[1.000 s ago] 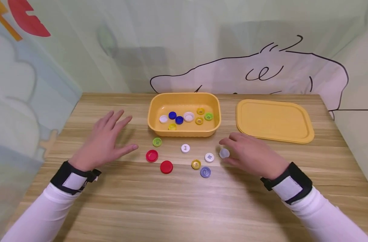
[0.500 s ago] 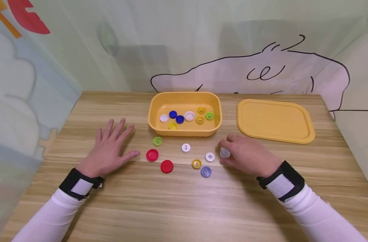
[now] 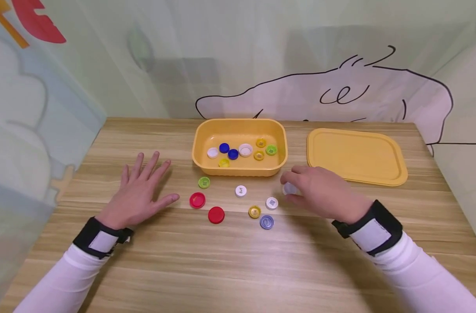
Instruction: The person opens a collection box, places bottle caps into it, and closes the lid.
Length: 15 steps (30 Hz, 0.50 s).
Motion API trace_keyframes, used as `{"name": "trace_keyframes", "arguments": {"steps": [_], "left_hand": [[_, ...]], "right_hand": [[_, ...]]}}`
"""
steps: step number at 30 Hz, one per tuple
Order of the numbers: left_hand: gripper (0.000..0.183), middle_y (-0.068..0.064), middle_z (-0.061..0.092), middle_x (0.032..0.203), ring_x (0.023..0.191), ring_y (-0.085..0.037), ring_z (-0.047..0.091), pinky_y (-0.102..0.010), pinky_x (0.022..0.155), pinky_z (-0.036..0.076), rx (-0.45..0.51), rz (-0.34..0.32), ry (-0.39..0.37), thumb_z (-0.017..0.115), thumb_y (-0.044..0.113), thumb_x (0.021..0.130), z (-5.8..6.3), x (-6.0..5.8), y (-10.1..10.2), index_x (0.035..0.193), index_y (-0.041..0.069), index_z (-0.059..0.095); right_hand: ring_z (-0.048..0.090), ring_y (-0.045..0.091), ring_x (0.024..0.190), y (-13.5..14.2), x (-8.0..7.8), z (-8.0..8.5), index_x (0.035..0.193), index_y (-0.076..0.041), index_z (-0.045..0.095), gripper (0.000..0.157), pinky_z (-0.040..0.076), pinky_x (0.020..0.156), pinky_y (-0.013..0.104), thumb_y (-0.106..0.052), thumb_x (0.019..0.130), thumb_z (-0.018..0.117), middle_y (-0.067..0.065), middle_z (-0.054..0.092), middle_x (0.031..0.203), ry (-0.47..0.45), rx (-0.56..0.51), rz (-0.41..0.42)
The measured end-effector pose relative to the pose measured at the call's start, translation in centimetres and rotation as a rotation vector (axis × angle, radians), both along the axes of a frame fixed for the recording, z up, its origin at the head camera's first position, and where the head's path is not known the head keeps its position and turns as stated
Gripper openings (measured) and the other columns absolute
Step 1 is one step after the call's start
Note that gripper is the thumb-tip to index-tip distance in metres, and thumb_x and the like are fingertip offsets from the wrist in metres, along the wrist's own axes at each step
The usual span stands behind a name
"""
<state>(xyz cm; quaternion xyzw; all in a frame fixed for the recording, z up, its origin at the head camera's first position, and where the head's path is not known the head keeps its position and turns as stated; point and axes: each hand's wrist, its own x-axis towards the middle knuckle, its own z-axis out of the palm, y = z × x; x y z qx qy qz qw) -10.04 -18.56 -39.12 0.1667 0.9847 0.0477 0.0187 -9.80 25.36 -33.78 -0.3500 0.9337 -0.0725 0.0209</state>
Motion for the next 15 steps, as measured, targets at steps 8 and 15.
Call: {"name": "trace_keyframes", "arguments": {"steps": [8,15], "left_hand": [[0.101,-0.01,-0.003,0.167,0.148,-0.041,-0.013,-0.072,0.107,-0.003,0.003,0.001,0.01,0.028,0.086,0.086,0.2,0.3,-0.3,0.162,0.022,0.018],[0.1,-0.01,-0.002,0.167,0.148,-0.04,-0.014,-0.071,0.108,-0.005,0.0,0.001,0.016,0.028,0.087,0.085,0.6,0.6,-0.2,0.163,0.023,0.017]], "right_hand": [[0.059,0.011,0.08,-3.6,-3.3,4.1,0.111,-0.017,0.067,0.031,0.053,0.071,0.031,-0.033,0.086,0.078,-0.005,0.064,0.098,-0.021,0.02,-0.032],[0.058,0.016,0.08,-6.9,-7.2,3.9,0.117,-0.016,0.067,0.035,0.051,0.07,0.031,-0.038,0.091,0.072,-0.002,0.064,0.097,-0.1,0.074,-0.028]]}}
